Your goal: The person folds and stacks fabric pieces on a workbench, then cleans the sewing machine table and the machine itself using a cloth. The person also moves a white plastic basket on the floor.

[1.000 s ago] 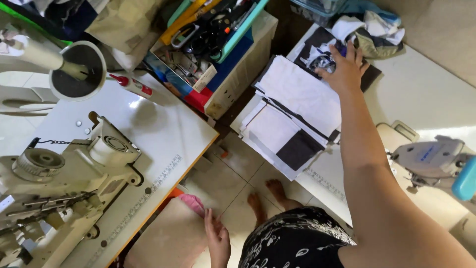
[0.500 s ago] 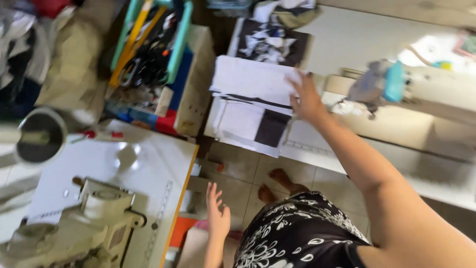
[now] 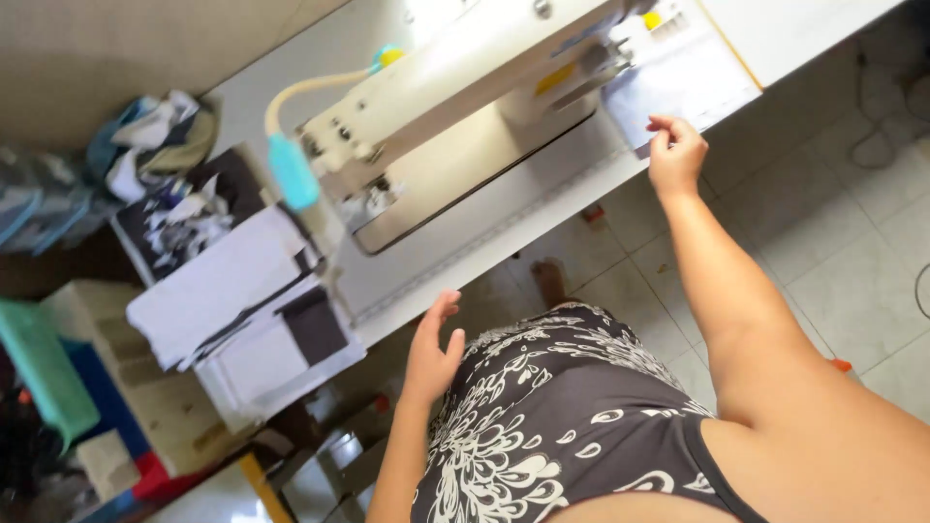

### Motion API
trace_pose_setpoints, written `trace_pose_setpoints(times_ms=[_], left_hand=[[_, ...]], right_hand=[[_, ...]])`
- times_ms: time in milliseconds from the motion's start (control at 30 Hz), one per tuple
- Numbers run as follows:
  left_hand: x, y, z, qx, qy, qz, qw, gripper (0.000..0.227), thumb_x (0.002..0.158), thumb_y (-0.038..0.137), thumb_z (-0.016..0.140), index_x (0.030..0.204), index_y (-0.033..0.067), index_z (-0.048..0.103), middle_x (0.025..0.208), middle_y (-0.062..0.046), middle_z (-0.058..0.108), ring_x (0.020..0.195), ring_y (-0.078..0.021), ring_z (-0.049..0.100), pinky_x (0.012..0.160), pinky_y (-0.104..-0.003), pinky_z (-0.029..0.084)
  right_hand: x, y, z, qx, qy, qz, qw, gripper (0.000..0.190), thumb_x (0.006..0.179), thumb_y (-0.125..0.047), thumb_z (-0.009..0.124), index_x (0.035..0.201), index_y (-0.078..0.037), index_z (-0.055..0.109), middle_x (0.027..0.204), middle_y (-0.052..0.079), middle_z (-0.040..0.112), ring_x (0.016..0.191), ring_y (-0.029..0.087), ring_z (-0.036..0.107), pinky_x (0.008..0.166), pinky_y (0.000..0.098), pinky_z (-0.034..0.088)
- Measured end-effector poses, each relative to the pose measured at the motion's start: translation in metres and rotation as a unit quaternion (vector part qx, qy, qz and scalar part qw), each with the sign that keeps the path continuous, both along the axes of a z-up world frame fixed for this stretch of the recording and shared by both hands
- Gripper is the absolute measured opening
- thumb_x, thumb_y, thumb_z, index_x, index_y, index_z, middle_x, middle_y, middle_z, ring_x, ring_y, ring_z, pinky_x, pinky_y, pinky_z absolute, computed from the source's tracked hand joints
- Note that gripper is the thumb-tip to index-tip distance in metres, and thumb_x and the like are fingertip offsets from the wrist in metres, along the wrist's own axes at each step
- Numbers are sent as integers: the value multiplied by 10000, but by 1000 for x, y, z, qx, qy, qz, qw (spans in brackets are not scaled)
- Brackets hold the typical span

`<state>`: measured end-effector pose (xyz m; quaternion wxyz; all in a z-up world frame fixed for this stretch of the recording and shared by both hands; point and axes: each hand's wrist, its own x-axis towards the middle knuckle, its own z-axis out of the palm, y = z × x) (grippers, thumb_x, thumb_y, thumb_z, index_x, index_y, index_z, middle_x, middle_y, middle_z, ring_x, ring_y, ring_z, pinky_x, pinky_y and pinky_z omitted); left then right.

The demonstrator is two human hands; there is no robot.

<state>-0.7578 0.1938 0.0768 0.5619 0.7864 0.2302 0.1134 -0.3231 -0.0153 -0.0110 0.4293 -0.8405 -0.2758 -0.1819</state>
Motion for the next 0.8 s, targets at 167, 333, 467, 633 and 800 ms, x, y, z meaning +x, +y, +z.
trace_pose_setpoints(times_ms=[167,333,467,633,800], left_hand=[[112,-25,-9,53,7,-119,991,545,846,90,572,1378,144,464,1257,-9,613,1134,-188,586,1015,-383,402],[250,-40,-27,129,-33,-231,964,512,861,117,544,1366,155,475,1236,-66,589,1149,-269,543,999,-410,415],[342,-50,-33,155,27,-264,952,475,857,115,532,1329,147,494,1274,-84,562,1188,-288,521,1003,-437,416],[415,-60,-34,222,44,-283,932,416,863,95,544,1278,93,533,1253,-144,564,1179,-308,537,996,-419,438],[475,-90,-66,268,-82,-262,923,561,806,69,619,1340,39,453,1331,-210,485,1233,-365,490,1032,-456,419]], right_hand=[[123,-52,-26,-68,-56,-42,995,313,819,3,612,942,-242,763,804,-99,687,690,115,636,643,221,520],[213,-35,-24,-291,-77,35,953,173,843,-104,682,981,-199,725,978,10,661,963,244,616,884,370,483],[241,-20,-11,-375,-41,135,916,302,796,-131,719,1094,-169,693,1259,45,592,1147,321,531,913,487,475],[270,-19,-28,-424,-66,187,884,225,789,-241,746,1011,-234,707,929,-11,636,1064,210,551,1006,419,408],[269,-32,-12,-371,-87,216,899,118,765,-230,753,851,-184,686,968,-12,617,1045,207,549,974,407,427]])
